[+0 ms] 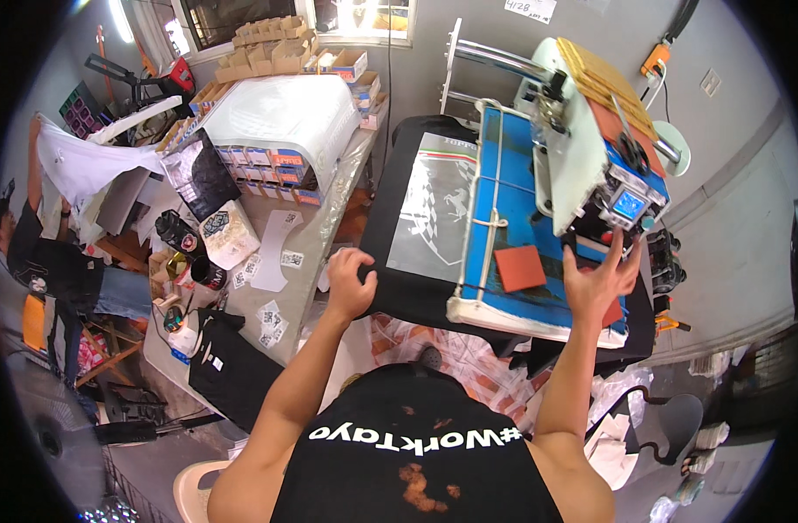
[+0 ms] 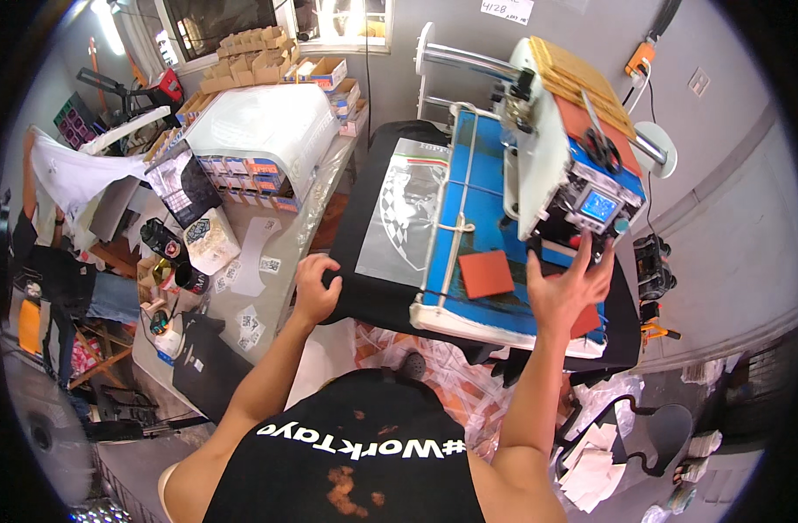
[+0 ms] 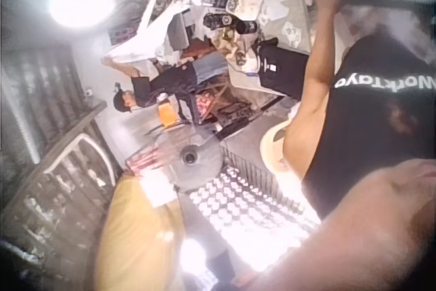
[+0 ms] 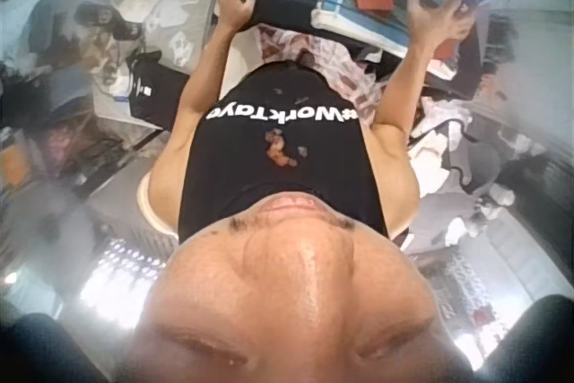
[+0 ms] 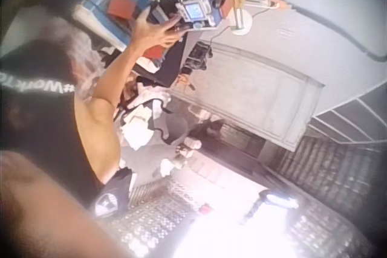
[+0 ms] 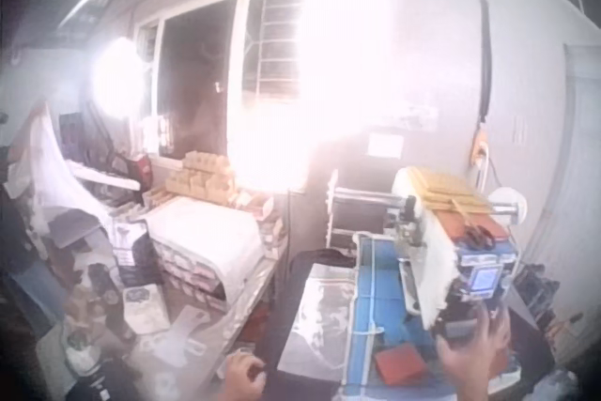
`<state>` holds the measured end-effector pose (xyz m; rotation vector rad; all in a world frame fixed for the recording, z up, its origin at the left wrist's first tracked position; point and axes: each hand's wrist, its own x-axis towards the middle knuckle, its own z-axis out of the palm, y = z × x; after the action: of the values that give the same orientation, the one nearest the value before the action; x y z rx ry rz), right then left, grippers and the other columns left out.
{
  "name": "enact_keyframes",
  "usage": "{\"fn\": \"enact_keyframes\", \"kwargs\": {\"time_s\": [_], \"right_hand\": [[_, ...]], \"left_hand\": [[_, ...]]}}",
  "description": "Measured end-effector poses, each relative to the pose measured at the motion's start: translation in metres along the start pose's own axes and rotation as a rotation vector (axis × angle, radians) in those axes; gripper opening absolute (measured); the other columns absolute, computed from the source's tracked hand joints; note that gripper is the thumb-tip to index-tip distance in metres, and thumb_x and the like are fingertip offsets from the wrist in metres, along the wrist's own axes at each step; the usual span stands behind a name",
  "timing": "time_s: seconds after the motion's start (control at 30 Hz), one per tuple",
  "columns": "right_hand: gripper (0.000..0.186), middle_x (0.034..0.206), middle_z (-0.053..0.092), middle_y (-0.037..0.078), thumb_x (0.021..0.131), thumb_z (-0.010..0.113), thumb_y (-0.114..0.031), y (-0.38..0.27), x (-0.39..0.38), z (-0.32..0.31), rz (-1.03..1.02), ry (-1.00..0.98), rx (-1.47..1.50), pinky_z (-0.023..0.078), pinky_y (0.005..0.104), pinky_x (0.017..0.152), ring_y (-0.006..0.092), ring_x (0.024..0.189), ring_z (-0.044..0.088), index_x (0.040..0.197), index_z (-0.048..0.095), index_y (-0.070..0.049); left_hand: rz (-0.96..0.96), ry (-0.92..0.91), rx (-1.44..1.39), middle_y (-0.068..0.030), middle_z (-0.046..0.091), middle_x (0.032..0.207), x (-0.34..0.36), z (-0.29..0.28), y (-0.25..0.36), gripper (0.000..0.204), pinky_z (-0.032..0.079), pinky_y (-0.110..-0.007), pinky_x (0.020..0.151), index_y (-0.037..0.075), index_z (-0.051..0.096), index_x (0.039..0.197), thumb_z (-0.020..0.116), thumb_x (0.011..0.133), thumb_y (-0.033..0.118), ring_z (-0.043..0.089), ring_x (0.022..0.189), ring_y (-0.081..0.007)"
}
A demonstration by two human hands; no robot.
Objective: The person aligns a black t-shirt on a heat press, places a logo print on it, and operates the press. The person then cuts a small label with scissors, aligns it on the back neck area of a t-shirt, and applies the heat press again.
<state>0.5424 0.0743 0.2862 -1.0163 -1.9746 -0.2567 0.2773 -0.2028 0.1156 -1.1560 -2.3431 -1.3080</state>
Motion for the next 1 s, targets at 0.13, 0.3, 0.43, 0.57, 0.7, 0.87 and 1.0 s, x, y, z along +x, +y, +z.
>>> {"fn": "enact_keyframes", "kwargs": {"time_s": [0.13,0.3,0.43,0.57,0.7,0.87,1.0], "right_hand": [[0.114,0.154,0.014,0.038,0.059,0.090,-0.033,-0.042,0.007,0.016,-0.089,-0.047,0.279,0.026,0.0580,0.115,0.0556,0.142,0.022,0.151,0.030,-0.004],[0.115,0.154,0.014,0.037,0.055,0.087,-0.047,-0.098,0.002,0.031,-0.136,-0.064,0.179,0.036,0.0643,0.103,0.0608,0.130,0.032,0.152,0.032,-0.016],[0.113,0.153,0.016,0.037,0.054,0.087,-0.047,-0.135,-0.002,0.029,-0.127,-0.087,0.217,0.039,0.0631,0.100,0.0591,0.125,0.037,0.150,0.037,-0.017],[0.110,0.153,0.017,0.038,0.053,0.087,-0.048,-0.144,-0.009,0.029,-0.130,-0.097,0.160,0.038,0.0637,0.101,0.0596,0.126,0.037,0.147,0.042,-0.014],[0.103,0.153,0.016,0.039,0.058,0.084,-0.053,-0.142,-0.004,0.028,-0.189,-0.103,0.218,0.026,0.0645,0.112,0.0546,0.144,0.016,0.144,0.046,-0.010],[0.093,0.159,0.010,0.030,0.063,0.083,-0.049,-0.129,-0.005,0.022,-0.082,-0.241,0.385,0.029,0.0681,0.105,0.0601,0.136,0.024,0.143,0.047,-0.018],[0.060,0.143,0.049,0.021,0.078,0.076,-0.021,-0.035,0.002,0.018,-0.239,-0.258,1.156,0.040,0.0447,0.108,0.0393,0.131,0.047,0.132,0.054,-0.005]], "left_hand": [[-0.249,0.139,-0.077,-0.0148,0.062,0.102,-0.066,-0.035,-0.032,0.024,0.045,-0.042,0.093,0.004,0.063,0.101,0.064,0.077,0.004,0.059,0.101,-0.0341],[-0.625,0.174,-0.083,-0.0150,0.065,0.107,-0.142,-0.078,-0.038,0.026,0.049,-0.038,0.092,-0.001,0.062,0.110,0.062,0.084,0.005,0.063,0.103,-0.0280],[-0.750,0.192,-0.125,-0.0152,0.066,0.106,-0.189,-0.088,-0.036,0.026,0.050,-0.037,0.091,-0.003,0.062,0.111,0.061,0.087,0.006,0.064,0.102,-0.0264],[-0.755,0.193,-0.063,-0.0146,0.065,0.105,-0.235,-0.102,-0.022,0.024,0.051,-0.039,0.088,-0.001,0.062,0.108,0.062,0.084,0.005,0.064,0.100,-0.0292],[-0.769,0.158,-0.038,-0.0135,0.065,0.100,-0.276,-0.089,-0.004,0.021,0.051,-0.035,0.086,-0.001,0.063,0.105,0.060,0.085,0.003,0.063,0.093,-0.0260],[-0.660,-0.284,-0.300,-0.0137,0.069,0.096,-0.277,-0.023,0.029,0.017,0.053,-0.034,0.082,-0.002,0.065,0.103,0.060,0.088,0.004,0.067,0.088,-0.0236],[-0.493,-0.742,-0.266,-0.0137,0.070,0.100,-0.237,0.052,0.094,0.019,0.054,-0.032,0.083,-0.001,0.066,0.108,0.063,0.090,0.007,0.068,0.090,-0.0214]]}}
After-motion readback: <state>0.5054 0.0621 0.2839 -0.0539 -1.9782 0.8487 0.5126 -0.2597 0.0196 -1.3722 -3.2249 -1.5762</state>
